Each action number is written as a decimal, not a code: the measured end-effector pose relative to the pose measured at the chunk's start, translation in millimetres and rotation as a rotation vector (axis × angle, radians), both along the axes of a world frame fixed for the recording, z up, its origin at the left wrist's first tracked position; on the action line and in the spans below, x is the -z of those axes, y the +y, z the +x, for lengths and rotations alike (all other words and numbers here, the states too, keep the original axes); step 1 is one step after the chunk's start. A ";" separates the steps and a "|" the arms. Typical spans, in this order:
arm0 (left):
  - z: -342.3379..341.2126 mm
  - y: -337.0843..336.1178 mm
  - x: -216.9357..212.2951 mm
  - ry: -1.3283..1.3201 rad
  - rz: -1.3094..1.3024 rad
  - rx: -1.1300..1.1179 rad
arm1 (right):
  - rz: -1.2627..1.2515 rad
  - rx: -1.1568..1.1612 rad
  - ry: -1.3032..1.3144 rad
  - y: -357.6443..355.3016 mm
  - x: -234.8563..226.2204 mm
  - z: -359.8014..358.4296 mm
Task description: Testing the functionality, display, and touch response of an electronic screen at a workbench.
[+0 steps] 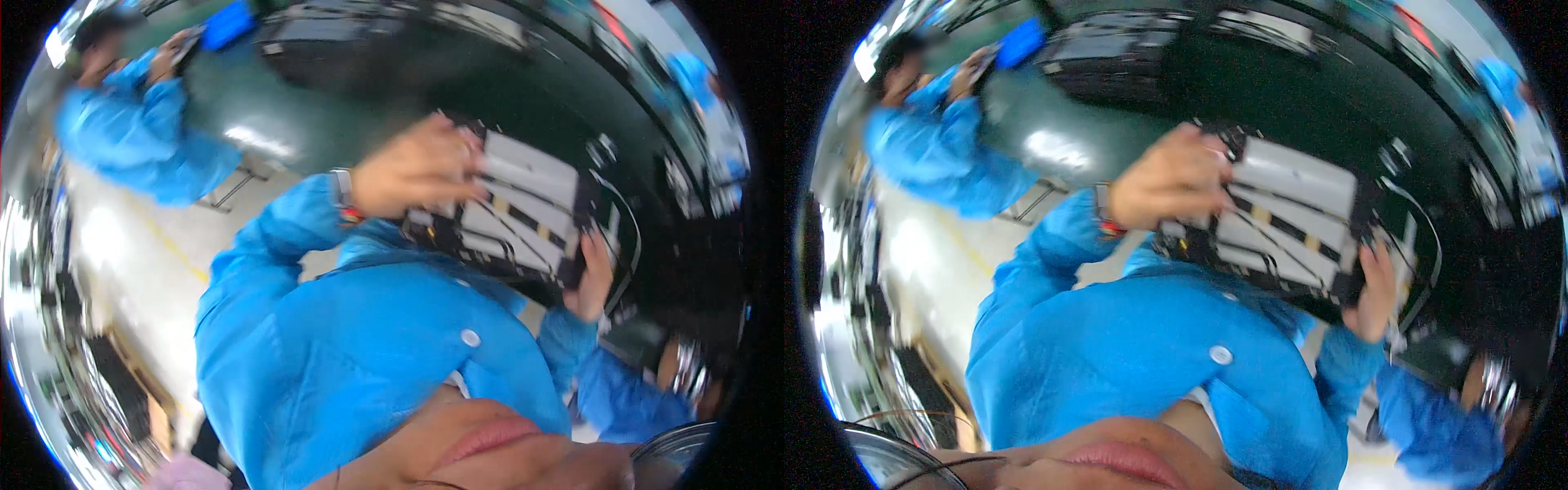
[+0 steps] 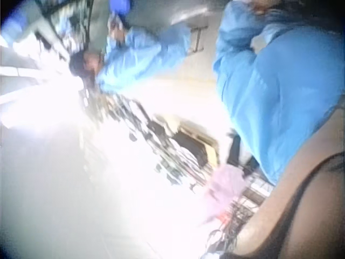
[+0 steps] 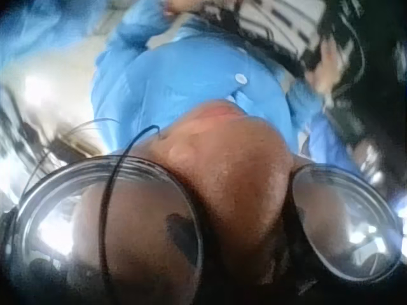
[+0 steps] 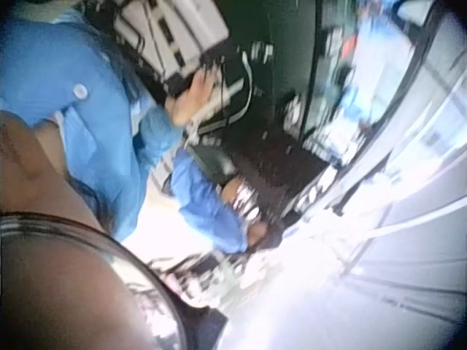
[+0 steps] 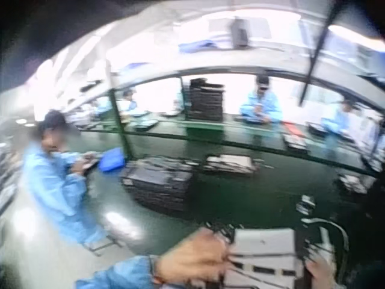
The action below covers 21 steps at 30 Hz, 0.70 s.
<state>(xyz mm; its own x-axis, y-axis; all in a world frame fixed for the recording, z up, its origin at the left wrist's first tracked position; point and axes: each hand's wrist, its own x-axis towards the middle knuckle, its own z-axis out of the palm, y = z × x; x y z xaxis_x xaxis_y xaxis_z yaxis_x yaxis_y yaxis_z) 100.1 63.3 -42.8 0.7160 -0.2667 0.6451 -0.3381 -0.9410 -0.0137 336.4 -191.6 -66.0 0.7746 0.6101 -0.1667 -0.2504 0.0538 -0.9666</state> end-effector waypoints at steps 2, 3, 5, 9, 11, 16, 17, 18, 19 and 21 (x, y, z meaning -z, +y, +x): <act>1.8 -17.9 -13.0 -0.129 0.059 0.210 | -0.118 -0.033 -0.201 -16.9 3.9 16.0; -2.0 -24.8 -11.9 -0.144 0.038 0.206 | -0.122 -0.085 -0.563 -11.1 -10.0 8.0; -3.2 -33.9 -3.5 -0.199 -0.024 0.182 | -0.048 -0.017 -1.114 0.6 -56.4 -18.7; -3.8 -32.5 -6.0 -0.183 0.000 0.162 | 0.315 -0.513 -1.666 -49.6 -107.1 -16.3; -2.0 -35.2 -3.5 -0.171 -0.007 0.154 | 0.471 -0.260 -1.677 -62.4 -102.5 -36.8; 0.1 -38.7 -2.4 -0.136 -0.002 0.109 | 0.850 0.360 -1.627 -69.0 -95.6 -93.9; 0.3 -40.2 -2.0 -0.141 -0.010 0.113 | 0.841 0.355 -1.633 -74.7 -98.1 -93.6; 0.3 -41.4 -1.8 -0.147 -0.016 0.121 | 0.918 0.313 -1.778 -80.1 -105.1 -92.2; -0.3 -42.0 -1.9 -0.153 -0.021 0.127 | 0.998 0.264 -1.921 -83.4 -109.6 -91.4; -4.6 -39.9 -4.3 -0.159 -0.010 0.120 | 1.029 0.272 -1.918 -84.2 -114.7 -86.0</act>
